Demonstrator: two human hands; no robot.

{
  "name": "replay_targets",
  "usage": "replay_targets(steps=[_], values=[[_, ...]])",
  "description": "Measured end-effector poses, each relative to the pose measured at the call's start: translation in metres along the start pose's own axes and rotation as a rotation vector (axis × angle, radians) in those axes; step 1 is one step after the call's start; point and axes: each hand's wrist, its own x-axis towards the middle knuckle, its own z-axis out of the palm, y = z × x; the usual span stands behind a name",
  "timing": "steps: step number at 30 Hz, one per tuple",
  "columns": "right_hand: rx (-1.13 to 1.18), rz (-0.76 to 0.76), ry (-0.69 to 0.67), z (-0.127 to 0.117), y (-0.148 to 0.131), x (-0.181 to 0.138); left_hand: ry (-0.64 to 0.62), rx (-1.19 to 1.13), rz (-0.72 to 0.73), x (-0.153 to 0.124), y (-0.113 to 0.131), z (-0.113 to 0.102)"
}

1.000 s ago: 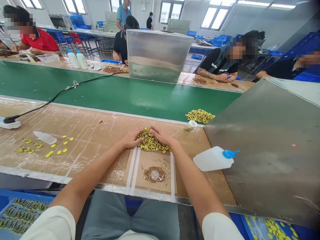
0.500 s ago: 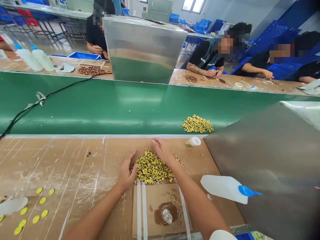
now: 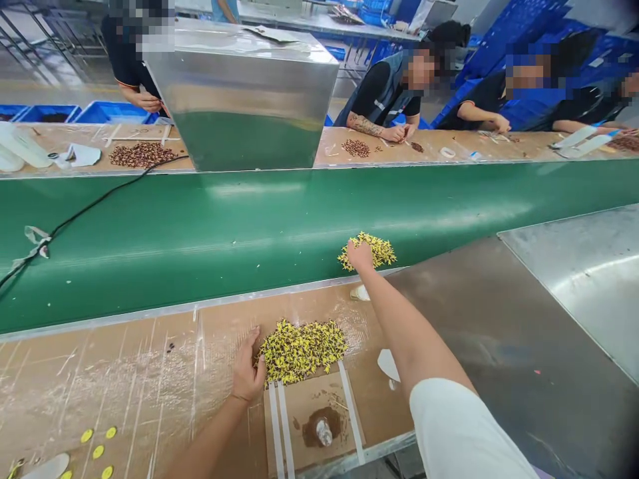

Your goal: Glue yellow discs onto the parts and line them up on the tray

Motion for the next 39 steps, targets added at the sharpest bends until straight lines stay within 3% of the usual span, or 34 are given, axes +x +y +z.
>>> replay_targets(steps=[12,19,25,36,39], values=[[-0.145,0.188,0.184,-0.002,0.049,0.075,-0.073,0.038,0.046,0.005,0.006,0.002],[-0.147,0.241,0.005,-0.004,0.072,0.096,-0.069,0.048,0.042,0.006,0.008,0.003],[-0.169,0.125,-0.108,0.006,0.074,0.094,-0.034,0.078,0.096,0.007,0.007,0.005],[-0.173,0.036,-0.156,0.019,0.043,0.061,-0.050,0.071,0.086,0.006,0.007,0.006],[-0.174,0.080,-0.105,0.015,0.038,0.054,-0.043,0.065,0.084,0.008,0.009,0.005]])
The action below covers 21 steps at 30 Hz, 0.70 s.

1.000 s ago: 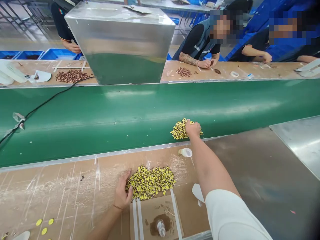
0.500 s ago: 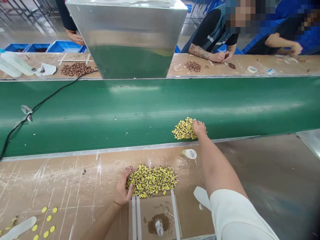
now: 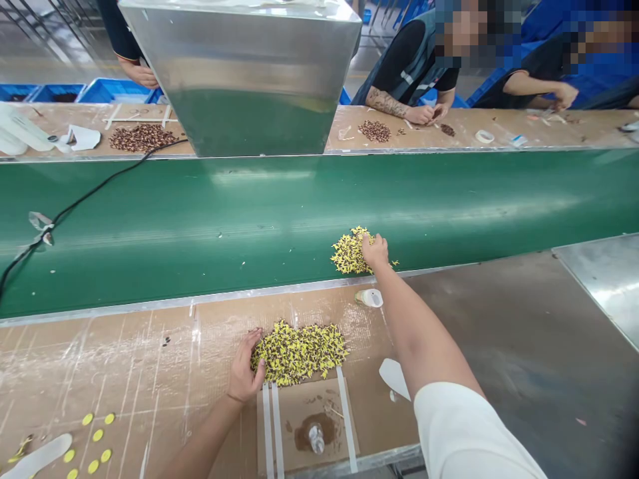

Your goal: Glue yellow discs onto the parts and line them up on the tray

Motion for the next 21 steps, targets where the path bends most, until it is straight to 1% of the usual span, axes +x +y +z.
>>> replay_targets(steps=[2,4,7,9,12,14,16,19,21], values=[[-0.002,0.082,0.050,-0.004,0.001,-0.002,0.005,0.000,0.000,0.001,0.001,-0.001],[0.000,0.184,0.071,-0.008,0.003,-0.002,0.003,-0.012,-0.006,0.002,0.001,-0.002],[0.020,0.312,0.034,-0.009,0.008,0.001,-0.003,-0.064,-0.043,0.000,0.000,-0.002],[0.034,0.347,0.000,-0.006,0.008,0.002,0.014,-0.105,-0.086,0.000,-0.001,-0.002],[0.047,0.326,-0.029,0.005,0.002,0.000,0.069,-0.147,-0.143,0.012,-0.003,0.001],[0.052,0.288,-0.041,0.013,-0.004,-0.003,0.100,-0.157,-0.154,0.031,-0.004,0.004],[0.057,0.248,-0.054,0.020,-0.010,-0.009,0.108,-0.142,-0.154,0.060,-0.007,0.008],[0.065,0.197,-0.072,0.022,-0.016,-0.017,0.070,-0.114,-0.134,0.113,-0.012,0.015],[0.068,0.173,-0.075,0.017,-0.016,-0.019,0.025,-0.111,-0.095,0.148,-0.013,0.020]])
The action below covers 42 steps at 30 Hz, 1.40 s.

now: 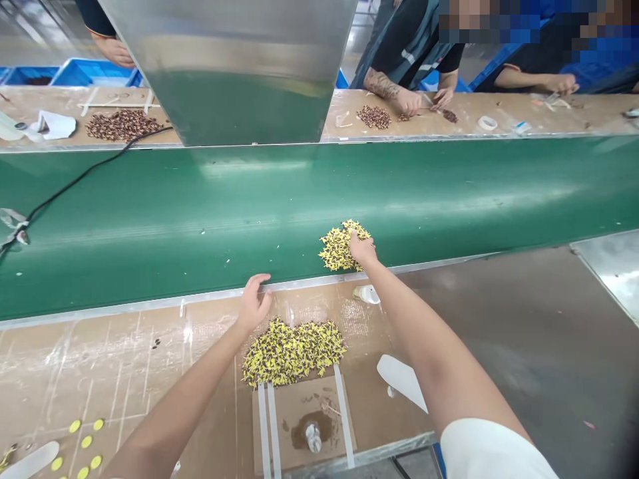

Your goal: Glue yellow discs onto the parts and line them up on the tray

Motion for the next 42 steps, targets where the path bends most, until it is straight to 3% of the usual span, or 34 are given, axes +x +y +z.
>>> replay_targets(steps=[6,12,17,22,31,33,37,39,42], values=[[0.022,-0.257,-0.049,-0.027,0.000,0.016,-0.178,0.005,0.112,0.079,0.011,0.031],[0.015,-0.458,-0.189,-0.016,-0.009,0.036,-0.358,0.067,0.128,0.137,0.015,0.077],[0.009,-0.603,-0.264,0.001,-0.012,0.042,-0.485,0.125,0.097,0.166,0.012,0.105],[0.043,-0.719,-0.285,0.013,-0.009,0.033,-0.489,0.114,0.085,0.177,0.011,0.120],[0.110,-0.838,-0.346,0.025,-0.015,-0.035,-0.533,0.175,0.108,0.206,0.000,0.122],[0.145,-0.799,-0.233,0.024,-0.017,-0.052,-0.569,0.212,0.130,0.211,-0.002,0.122],[0.291,-0.558,0.133,0.020,-0.015,-0.094,-0.616,0.274,0.177,0.219,-0.002,0.125],[0.374,-0.544,0.191,0.017,-0.005,-0.124,-0.625,0.293,0.187,0.222,0.000,0.129],[0.468,-0.649,0.211,0.014,0.026,-0.176,-0.646,0.311,0.204,0.224,0.003,0.136]])
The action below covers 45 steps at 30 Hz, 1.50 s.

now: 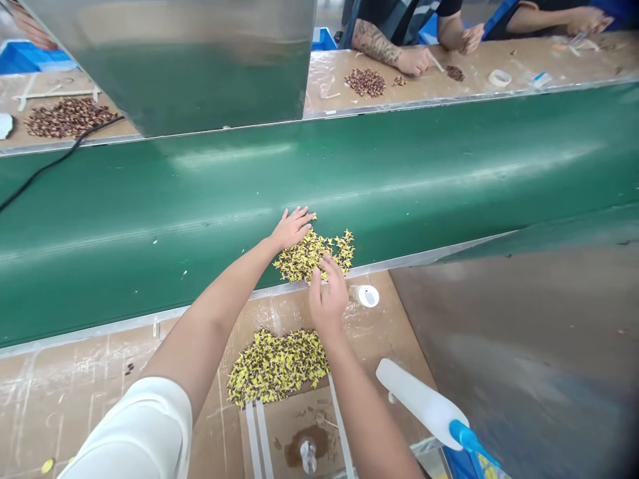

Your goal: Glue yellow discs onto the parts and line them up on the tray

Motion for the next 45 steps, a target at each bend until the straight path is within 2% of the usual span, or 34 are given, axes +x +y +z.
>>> replay_targets(steps=[2,3,5,7,9,12,16,19,23,26,28,31,32,34,37,39,42,45], values=[[0.030,0.009,0.097,-0.015,-0.001,-0.038,-0.019,0.016,0.024,0.001,0.002,0.002],[0.041,0.064,0.172,-0.022,0.002,-0.054,-0.025,0.024,0.037,0.000,0.002,0.003],[0.002,0.283,0.375,-0.033,0.011,-0.076,-0.032,0.033,0.060,-0.003,0.002,0.003],[-0.070,0.455,0.464,-0.039,0.026,-0.080,-0.038,0.029,0.073,-0.006,0.001,0.002],[-0.125,0.522,0.447,-0.042,0.043,-0.071,-0.024,0.011,0.073,-0.006,0.001,-0.001],[-0.146,0.509,0.386,-0.039,0.064,-0.048,0.012,-0.010,0.061,-0.003,0.002,-0.004],[-0.154,0.518,0.311,-0.037,0.082,-0.022,-0.039,0.018,0.049,0.004,0.005,-0.003],[-0.186,0.589,0.364,-0.040,0.093,-0.010,-0.085,0.018,0.062,0.003,0.005,-0.003],[-0.226,0.650,0.469,-0.043,0.094,-0.010,-0.142,-0.027,0.092,-0.007,0.000,-0.009],[-0.176,0.671,0.500,-0.034,0.076,-0.030,-0.154,-0.039,0.117,-0.022,-0.006,-0.016],[-0.114,0.616,0.446,-0.025,0.059,-0.043,-0.115,-0.050,0.120,-0.034,-0.010,-0.019],[-0.086,0.346,0.176,-0.012,0.048,-0.036,-0.058,-0.056,0.112,-0.051,-0.017,-0.020],[-0.110,0.247,0.076,-0.008,0.049,-0.023,-0.056,-0.051,0.117,-0.055,-0.019,-0.020],[-0.201,0.143,-0.027,0.000,0.060,0.012,-0.070,-0.038,0.141,-0.061,-0.021,-0.018],[-0.284,0.157,-0.215,0.014,0.083,0.068,-0.069,-0.040,0.157,-0.064,-0.022,-0.014],[-0.279,0.068,-0.351,0.024,0.094,0.090,-0.050,-0.056,0.141,-0.065,-0.023,-0.012],[-0.168,-0.101,-0.457,0.035,0.097,0.095,-0.022,-0.116,0.133,-0.068,-0.026,-0.009],[-0.035,-0.215,-0.513,0.037,0.087,0.079,0.002,-0.222,0.157,-0.076,-0.027,-0.006]])
